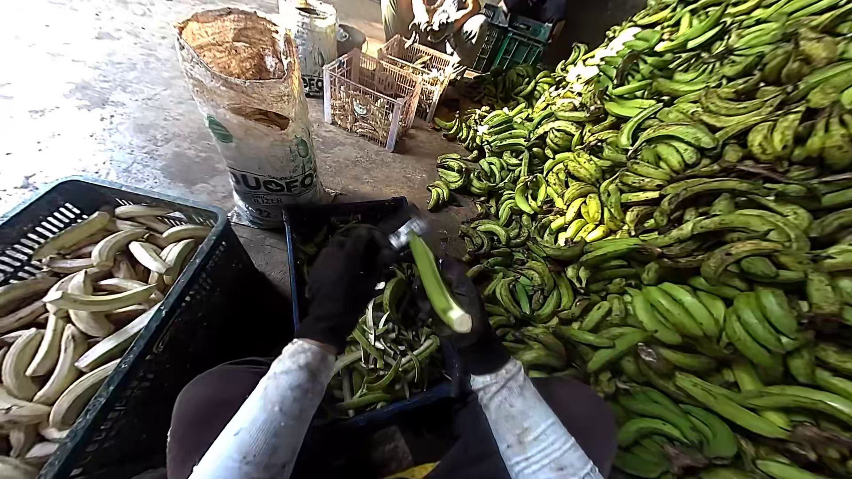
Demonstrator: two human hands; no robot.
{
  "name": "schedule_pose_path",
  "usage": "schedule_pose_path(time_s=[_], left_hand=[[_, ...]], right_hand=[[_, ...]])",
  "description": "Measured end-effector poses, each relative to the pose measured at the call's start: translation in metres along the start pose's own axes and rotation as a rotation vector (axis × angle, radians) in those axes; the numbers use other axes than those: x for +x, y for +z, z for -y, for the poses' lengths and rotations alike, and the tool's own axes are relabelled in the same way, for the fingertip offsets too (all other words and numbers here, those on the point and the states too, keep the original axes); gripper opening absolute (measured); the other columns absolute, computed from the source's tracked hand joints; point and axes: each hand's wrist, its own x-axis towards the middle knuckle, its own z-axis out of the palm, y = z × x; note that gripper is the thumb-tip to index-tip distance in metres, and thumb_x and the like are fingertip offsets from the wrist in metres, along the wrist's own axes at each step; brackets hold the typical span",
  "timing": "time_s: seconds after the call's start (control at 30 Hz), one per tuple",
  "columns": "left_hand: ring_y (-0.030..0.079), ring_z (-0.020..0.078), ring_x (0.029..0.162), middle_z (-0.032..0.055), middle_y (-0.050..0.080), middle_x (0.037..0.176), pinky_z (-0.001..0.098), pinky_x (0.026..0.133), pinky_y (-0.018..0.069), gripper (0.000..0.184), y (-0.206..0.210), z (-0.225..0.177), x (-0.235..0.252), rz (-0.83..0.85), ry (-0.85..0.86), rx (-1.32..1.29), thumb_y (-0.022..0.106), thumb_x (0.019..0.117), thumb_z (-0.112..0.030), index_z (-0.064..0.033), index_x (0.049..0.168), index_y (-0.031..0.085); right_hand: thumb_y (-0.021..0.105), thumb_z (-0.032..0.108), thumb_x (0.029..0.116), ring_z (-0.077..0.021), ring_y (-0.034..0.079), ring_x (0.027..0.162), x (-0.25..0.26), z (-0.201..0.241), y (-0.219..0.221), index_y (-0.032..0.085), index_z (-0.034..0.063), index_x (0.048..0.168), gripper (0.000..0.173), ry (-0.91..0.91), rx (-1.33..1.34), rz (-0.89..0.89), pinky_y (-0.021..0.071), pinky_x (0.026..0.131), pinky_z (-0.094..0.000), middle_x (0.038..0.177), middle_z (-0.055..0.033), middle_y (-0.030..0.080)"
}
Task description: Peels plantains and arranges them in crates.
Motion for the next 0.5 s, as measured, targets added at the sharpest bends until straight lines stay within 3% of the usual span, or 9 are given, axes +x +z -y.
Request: schedule_pose_path(time_s=[0.1, 0.17, 0.23, 0.3, 0.37, 0.47, 0.5], left_hand=[[0.067, 0.0316, 0.098, 0.0156, 0.066, 0.115, 0.0572, 0.084, 0.0556, 0.048, -0.013, 0.005, -0.002, -0.079, 0.037, -0.211, 0.060, 0.1018, -0.045, -0.0157, 0.140, 0.057], [0.066, 0.0184, 0.078, 0.0052, 0.068, 0.094, 0.0458, 0.069, 0.0581, 0.036, -0.010, -0.007, -0.017, 0.053, 0.120, -0.361, 0.060, 0.1019, -0.040, -0.0170, 0.130, 0.062], [0.067, 0.0121, 0.081, 0.0004, 0.070, 0.096, 0.0401, 0.073, 0.0589, 0.041, 0.003, -0.013, -0.037, 0.214, 0.214, -0.451, 0.055, 0.1022, -0.045, -0.0166, 0.131, 0.063], [0.067, 0.0138, 0.099, 0.0041, 0.070, 0.115, 0.0417, 0.088, 0.0575, 0.053, 0.011, -0.019, -0.053, 0.282, 0.277, -0.450, 0.052, 0.1022, -0.051, -0.0153, 0.141, 0.060], [0.067, 0.0155, 0.102, 0.0050, 0.070, 0.115, 0.0428, 0.090, 0.0569, 0.055, 0.015, -0.018, -0.053, 0.244, 0.301, -0.409, 0.050, 0.1026, -0.054, -0.0162, 0.141, 0.060], [0.068, 0.0294, 0.101, 0.0122, 0.070, 0.116, 0.0555, 0.085, 0.0563, 0.048, 0.011, -0.004, -0.030, 0.081, 0.249, -0.192, 0.058, 0.1008, -0.043, -0.0165, 0.141, 0.061], [0.067, 0.0346, 0.103, 0.0158, 0.068, 0.117, 0.0595, 0.086, 0.0546, 0.046, 0.007, 0.001, -0.021, 0.037, 0.183, -0.155, 0.063, 0.0996, -0.039, -0.0157, 0.140, 0.061]], right_hand=[[0.032, 0.033, 0.1072, -0.0126, 0.064, 0.055, 0.000, 0.005, -0.004, 0.061, 0.0070, 0.124, 0.042, -0.013, 0.100, -0.093, 0.0558, 0.047, -0.0257, 0.080, -0.0100, 0.068], [0.037, 0.040, 0.1065, -0.0108, 0.065, 0.057, 0.007, 0.013, -0.009, 0.062, 0.0105, 0.114, 0.040, -0.189, -0.010, -0.167, 0.0566, 0.049, -0.0258, 0.076, -0.0057, 0.068], [0.045, 0.047, 0.1045, -0.0060, 0.064, 0.064, 0.016, 0.022, -0.013, 0.062, 0.0199, 0.125, 0.038, -0.372, -0.142, -0.183, 0.0570, 0.055, -0.0239, 0.084, 0.0016, 0.068], [0.047, 0.049, 0.1032, -0.0056, 0.062, 0.066, 0.020, 0.032, -0.006, 0.056, 0.0235, 0.133, 0.040, -0.450, -0.229, -0.305, 0.0558, 0.056, -0.0252, 0.089, 0.0032, 0.064], [0.045, 0.047, 0.1043, -0.0068, 0.060, 0.067, 0.020, 0.032, -0.002, 0.054, 0.0235, 0.138, 0.042, -0.445, -0.303, -0.333, 0.0550, 0.056, -0.0266, 0.090, 0.0023, 0.063], [0.058, 0.036, 0.1009, -0.0089, 0.066, 0.080, 0.009, 0.013, -0.009, 0.055, 0.0169, 0.135, 0.039, -0.354, -0.351, 0.057, 0.0590, 0.069, -0.0289, 0.098, 0.0000, 0.068], [0.056, 0.032, 0.1022, -0.0087, 0.067, 0.072, 0.007, 0.007, -0.003, 0.061, 0.0158, 0.125, 0.028, -0.210, -0.239, 0.108, 0.0593, 0.063, -0.0265, 0.089, -0.0015, 0.070]])
